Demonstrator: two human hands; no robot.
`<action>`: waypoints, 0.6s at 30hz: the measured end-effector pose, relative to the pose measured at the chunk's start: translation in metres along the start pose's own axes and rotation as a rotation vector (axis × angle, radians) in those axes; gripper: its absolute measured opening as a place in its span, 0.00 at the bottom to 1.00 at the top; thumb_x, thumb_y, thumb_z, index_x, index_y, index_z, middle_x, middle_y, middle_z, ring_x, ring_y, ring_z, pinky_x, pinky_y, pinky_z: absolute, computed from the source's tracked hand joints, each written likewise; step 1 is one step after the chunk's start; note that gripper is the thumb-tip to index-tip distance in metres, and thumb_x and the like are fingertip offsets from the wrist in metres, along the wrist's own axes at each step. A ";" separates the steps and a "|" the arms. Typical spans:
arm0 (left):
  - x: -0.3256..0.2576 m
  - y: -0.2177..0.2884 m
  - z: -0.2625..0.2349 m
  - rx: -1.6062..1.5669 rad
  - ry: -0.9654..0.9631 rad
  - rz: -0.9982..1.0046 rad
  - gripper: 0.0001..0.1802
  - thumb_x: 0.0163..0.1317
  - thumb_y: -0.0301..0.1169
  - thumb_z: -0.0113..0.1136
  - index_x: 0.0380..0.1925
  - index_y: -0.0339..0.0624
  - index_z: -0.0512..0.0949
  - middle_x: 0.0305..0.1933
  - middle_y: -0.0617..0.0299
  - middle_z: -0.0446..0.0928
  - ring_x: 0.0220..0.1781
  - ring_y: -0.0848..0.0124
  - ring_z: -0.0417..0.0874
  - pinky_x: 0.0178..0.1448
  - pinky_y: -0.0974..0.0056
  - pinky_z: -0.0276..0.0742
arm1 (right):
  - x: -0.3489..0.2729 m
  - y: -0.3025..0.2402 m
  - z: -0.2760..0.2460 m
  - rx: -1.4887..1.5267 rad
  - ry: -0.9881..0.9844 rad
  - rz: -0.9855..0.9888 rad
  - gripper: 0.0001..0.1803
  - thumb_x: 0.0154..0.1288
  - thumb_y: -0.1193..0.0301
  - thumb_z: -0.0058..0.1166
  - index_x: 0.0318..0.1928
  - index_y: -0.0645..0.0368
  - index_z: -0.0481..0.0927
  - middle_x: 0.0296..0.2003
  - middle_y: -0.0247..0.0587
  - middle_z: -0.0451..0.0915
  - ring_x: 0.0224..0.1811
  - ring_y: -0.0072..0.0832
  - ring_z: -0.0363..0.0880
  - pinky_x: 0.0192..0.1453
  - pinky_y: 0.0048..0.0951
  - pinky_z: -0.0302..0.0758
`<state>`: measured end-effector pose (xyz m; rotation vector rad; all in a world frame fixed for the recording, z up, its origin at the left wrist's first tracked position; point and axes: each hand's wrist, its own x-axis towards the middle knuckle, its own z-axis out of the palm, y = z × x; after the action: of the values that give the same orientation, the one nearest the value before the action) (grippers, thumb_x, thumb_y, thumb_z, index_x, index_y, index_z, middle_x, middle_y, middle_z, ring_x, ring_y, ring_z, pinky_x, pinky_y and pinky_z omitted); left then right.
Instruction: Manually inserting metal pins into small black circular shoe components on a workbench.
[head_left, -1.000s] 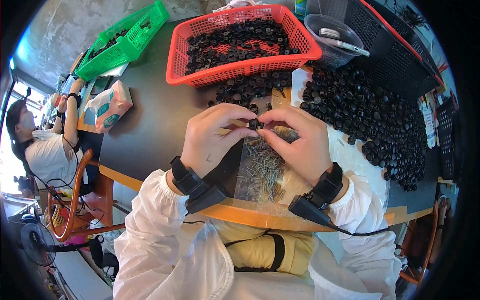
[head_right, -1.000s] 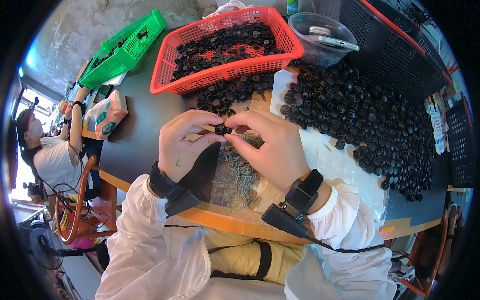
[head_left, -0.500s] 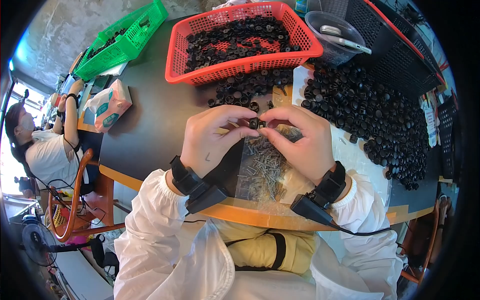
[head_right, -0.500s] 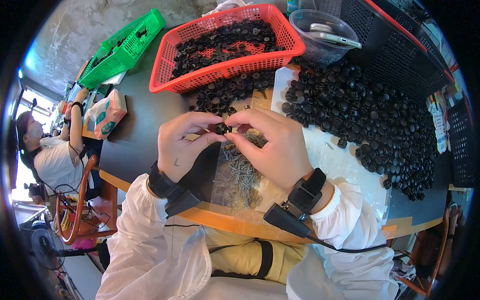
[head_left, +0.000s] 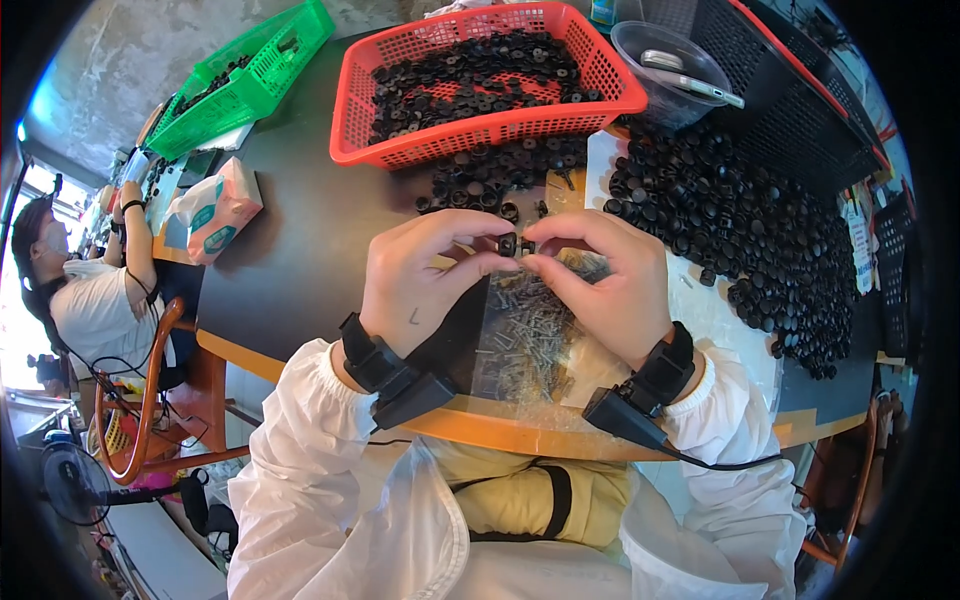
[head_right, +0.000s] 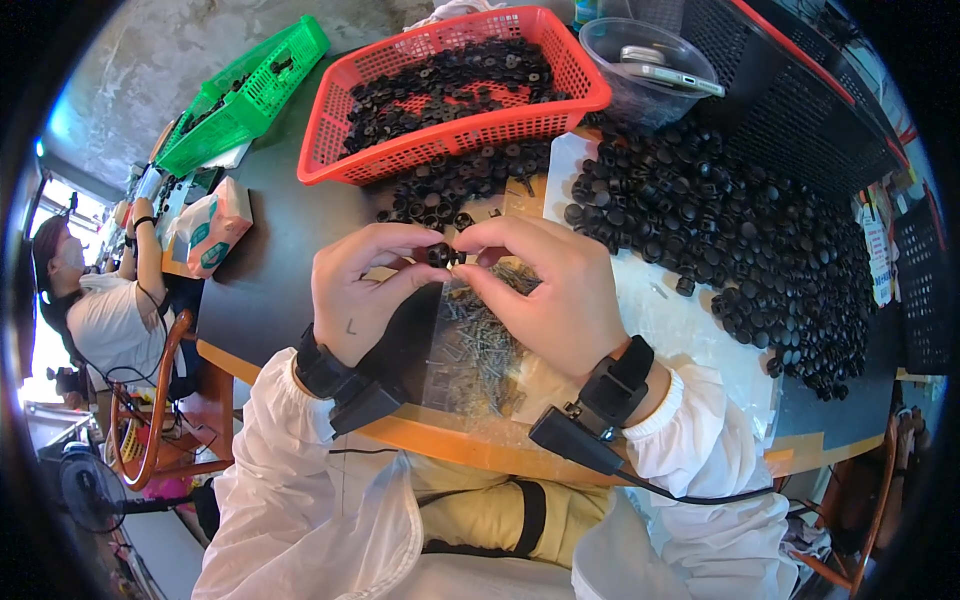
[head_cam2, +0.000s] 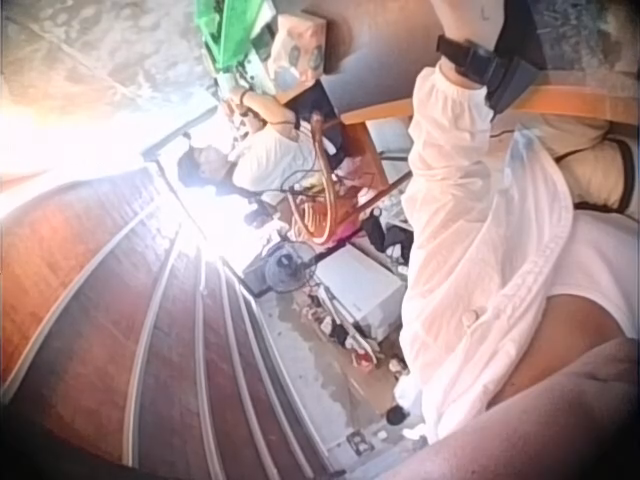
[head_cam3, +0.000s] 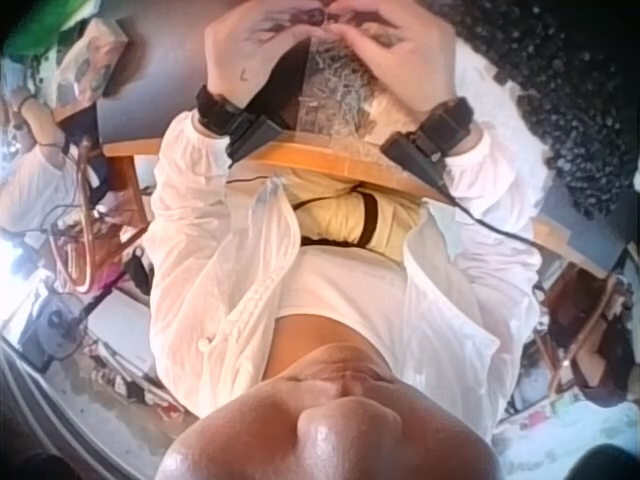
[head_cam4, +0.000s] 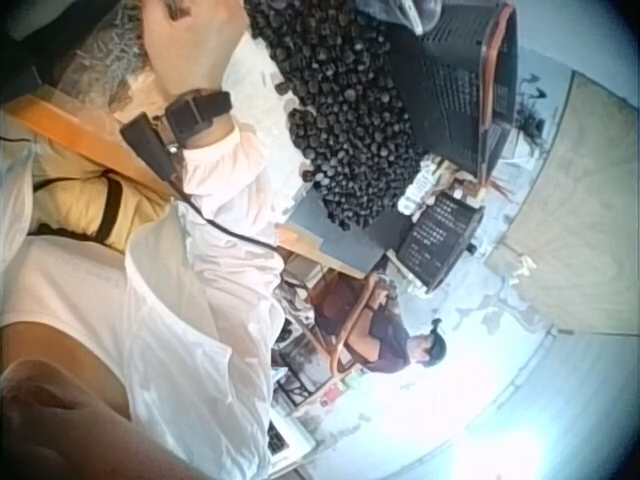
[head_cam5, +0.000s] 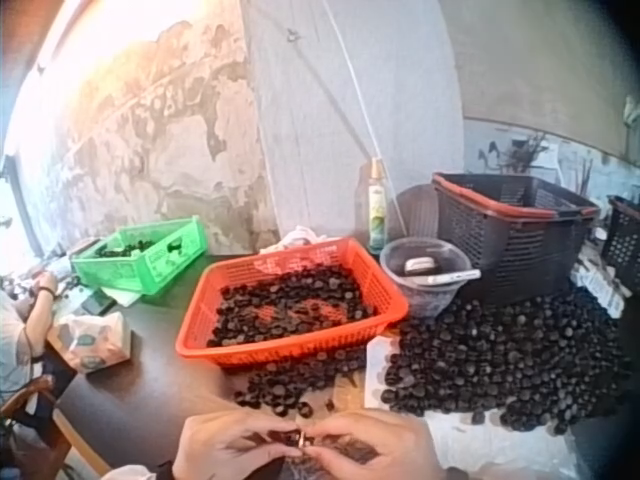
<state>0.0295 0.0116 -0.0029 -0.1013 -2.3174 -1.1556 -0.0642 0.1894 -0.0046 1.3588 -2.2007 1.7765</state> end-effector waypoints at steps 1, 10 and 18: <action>0.000 0.001 0.000 0.001 0.000 0.000 0.16 0.52 0.22 0.73 0.42 0.39 0.83 0.35 0.58 0.84 0.36 0.72 0.87 0.38 0.68 0.84 | 0.000 0.000 0.000 0.009 0.018 -0.002 0.10 0.57 0.77 0.65 0.41 0.59 0.83 0.36 0.40 0.85 0.36 0.32 0.86 0.40 0.28 0.80; 0.002 0.000 -0.002 -0.009 -0.011 0.072 0.18 0.47 0.18 0.74 0.40 0.36 0.83 0.39 0.57 0.84 0.36 0.71 0.85 0.37 0.69 0.81 | 0.001 0.004 -0.002 -0.019 -0.023 -0.067 0.13 0.55 0.78 0.66 0.43 0.59 0.84 0.36 0.40 0.85 0.38 0.32 0.86 0.42 0.28 0.79; 0.000 -0.001 0.001 -0.084 0.024 0.061 0.16 0.48 0.21 0.74 0.40 0.41 0.85 0.38 0.60 0.85 0.32 0.74 0.83 0.33 0.70 0.78 | -0.002 0.001 0.000 0.435 -0.010 0.186 0.12 0.55 0.82 0.67 0.41 0.62 0.84 0.39 0.37 0.84 0.43 0.24 0.84 0.52 0.27 0.81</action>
<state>0.0289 0.0119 -0.0039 -0.1865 -2.2299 -1.2168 -0.0639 0.1905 -0.0060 1.2493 -2.0837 2.4310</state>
